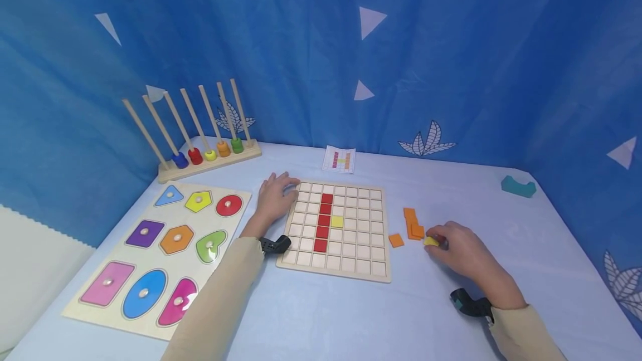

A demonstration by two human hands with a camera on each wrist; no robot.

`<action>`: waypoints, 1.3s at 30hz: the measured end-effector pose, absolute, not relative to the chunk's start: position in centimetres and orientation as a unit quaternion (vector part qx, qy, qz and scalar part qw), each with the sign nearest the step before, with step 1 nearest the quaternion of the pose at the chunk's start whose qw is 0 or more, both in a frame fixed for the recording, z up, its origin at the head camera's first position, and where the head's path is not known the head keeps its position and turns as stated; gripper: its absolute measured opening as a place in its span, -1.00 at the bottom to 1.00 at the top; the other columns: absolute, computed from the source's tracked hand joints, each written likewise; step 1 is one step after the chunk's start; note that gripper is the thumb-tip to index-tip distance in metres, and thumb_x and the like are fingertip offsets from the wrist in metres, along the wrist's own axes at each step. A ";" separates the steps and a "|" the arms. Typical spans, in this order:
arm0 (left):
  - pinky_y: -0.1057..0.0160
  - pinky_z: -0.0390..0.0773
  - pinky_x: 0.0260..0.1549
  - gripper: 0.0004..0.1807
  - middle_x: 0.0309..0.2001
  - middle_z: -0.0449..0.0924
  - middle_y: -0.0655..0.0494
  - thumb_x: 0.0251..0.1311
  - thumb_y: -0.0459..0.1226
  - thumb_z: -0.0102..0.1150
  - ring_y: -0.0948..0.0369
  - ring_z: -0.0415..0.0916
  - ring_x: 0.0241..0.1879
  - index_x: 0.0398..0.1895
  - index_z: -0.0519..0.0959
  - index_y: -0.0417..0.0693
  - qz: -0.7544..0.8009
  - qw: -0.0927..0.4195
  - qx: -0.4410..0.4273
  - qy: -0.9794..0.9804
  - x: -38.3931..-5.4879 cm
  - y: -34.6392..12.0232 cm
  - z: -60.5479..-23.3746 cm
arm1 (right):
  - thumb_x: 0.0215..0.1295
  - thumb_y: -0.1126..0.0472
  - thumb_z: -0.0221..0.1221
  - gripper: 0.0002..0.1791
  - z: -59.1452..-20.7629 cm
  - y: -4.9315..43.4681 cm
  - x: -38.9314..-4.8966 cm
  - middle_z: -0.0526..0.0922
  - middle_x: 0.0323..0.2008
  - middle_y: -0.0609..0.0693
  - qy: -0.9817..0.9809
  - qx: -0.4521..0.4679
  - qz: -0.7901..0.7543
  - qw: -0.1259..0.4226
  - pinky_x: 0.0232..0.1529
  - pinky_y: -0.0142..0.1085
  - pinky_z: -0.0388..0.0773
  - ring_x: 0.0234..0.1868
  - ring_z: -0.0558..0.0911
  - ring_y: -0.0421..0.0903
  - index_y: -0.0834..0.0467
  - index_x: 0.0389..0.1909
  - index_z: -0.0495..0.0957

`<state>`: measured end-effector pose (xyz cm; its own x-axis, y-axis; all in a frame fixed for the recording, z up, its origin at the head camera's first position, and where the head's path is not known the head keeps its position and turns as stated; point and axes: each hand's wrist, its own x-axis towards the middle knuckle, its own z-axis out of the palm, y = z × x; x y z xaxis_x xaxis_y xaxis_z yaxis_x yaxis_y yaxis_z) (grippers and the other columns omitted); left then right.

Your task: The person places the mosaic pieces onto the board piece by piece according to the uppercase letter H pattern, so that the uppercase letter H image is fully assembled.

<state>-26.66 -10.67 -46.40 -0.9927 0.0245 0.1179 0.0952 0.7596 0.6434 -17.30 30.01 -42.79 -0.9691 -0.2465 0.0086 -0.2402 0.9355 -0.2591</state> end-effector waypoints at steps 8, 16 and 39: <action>-0.23 -0.11 0.59 -0.61 0.51 0.32 -0.16 0.37 -0.19 0.05 -0.25 -0.04 0.61 0.20 0.64 0.00 -0.347 0.055 -0.032 -0.936 -26.7 -10.7 -46.5 | 0.08 0.22 0.48 -0.63 -43.0 30.1 -17.3 0.61 -0.39 -0.02 0.982 -0.132 -0.132 0.006 -0.49 -0.44 0.40 -0.42 0.43 -0.15 0.28 -0.08 0.71; -0.26 -0.09 0.57 -0.61 0.50 0.34 -0.19 0.36 -0.20 0.04 -0.27 -0.02 0.60 0.17 0.66 -0.02 -0.352 0.061 -0.037 -0.933 -26.5 -10.7 -46.4 | 0.09 0.24 0.47 -0.63 -42.9 30.1 -17.2 0.61 -0.37 -0.01 0.982 -0.133 -0.136 0.013 -0.49 -0.43 0.41 -0.40 0.43 -0.14 0.28 -0.07 0.71; -0.22 -0.12 0.59 -0.62 0.51 0.33 -0.15 0.38 -0.20 0.05 -0.23 -0.03 0.61 0.20 0.64 0.00 -0.350 0.054 -0.031 -0.935 -26.7 -10.7 -46.5 | 0.10 0.29 0.43 -0.62 -42.8 30.6 -17.3 0.64 -0.23 0.14 0.980 -0.128 -0.152 0.012 -0.49 -0.43 0.43 -0.38 0.44 -0.11 0.31 -0.03 0.70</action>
<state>-26.68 -10.67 -46.46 -0.9921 0.0198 0.1236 0.0961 0.7534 0.6505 -17.26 30.57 -42.82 -0.9668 -0.2550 0.0148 -0.2475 0.9207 -0.3018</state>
